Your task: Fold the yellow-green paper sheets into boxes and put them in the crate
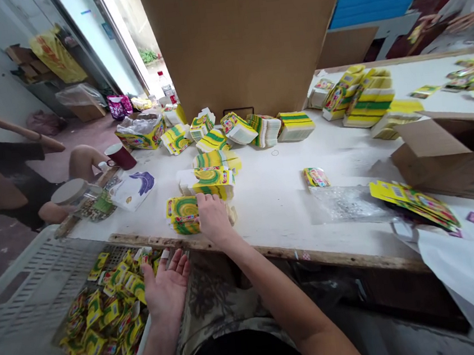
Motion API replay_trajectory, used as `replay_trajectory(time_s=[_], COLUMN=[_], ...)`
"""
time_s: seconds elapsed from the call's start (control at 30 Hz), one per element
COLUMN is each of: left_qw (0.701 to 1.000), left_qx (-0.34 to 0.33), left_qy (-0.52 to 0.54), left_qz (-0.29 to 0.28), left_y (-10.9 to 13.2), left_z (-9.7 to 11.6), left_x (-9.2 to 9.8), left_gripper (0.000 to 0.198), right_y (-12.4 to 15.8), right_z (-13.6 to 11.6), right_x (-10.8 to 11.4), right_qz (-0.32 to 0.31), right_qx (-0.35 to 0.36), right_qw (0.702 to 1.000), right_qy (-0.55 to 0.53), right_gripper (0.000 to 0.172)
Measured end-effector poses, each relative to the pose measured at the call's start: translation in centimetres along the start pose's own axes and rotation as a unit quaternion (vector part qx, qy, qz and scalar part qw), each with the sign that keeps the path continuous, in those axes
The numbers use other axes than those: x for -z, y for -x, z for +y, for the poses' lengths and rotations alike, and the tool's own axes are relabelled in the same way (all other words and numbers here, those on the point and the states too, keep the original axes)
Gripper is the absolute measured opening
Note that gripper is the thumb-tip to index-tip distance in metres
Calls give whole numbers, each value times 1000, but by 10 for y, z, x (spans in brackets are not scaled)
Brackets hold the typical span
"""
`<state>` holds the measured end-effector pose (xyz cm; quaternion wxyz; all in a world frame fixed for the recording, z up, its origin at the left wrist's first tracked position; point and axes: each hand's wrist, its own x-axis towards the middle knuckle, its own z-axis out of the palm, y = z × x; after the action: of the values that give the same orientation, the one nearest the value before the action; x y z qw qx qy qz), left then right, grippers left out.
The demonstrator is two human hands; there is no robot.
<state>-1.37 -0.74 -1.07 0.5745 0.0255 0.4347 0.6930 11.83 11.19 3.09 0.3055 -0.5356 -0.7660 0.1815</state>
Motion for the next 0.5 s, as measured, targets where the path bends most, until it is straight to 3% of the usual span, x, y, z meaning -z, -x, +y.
replay_trajectory(time_s=[0.1,0.2,0.3,0.4,0.5], left_qw=[997,987,984,987,987], left_qx=[-63,-129,-140,-127,-137], left_qy=[-29,-34,-16,52,69], left_qz=[-19,-86,-108,-86,-41], left_y=[-2,1,7,12,14], left_z=[-9,-11,-6,2,4], left_x=[0,-7,-23,-39,-47], left_gripper=[51,48,45,43,51], right_y=[14,44,77,98,104], right_z=[-3,-10,-21,-33,-41], right_x=[6,7,4,2,-1], right_qz=[2,-51,-157,-192,-194], right_qx=[4,13,-15,-75,-80], right_qw=[1000,983,920,851,836], right_qy=[-29,-175,-359,-483,-506], right_gripper=[45,51,55,55,62])
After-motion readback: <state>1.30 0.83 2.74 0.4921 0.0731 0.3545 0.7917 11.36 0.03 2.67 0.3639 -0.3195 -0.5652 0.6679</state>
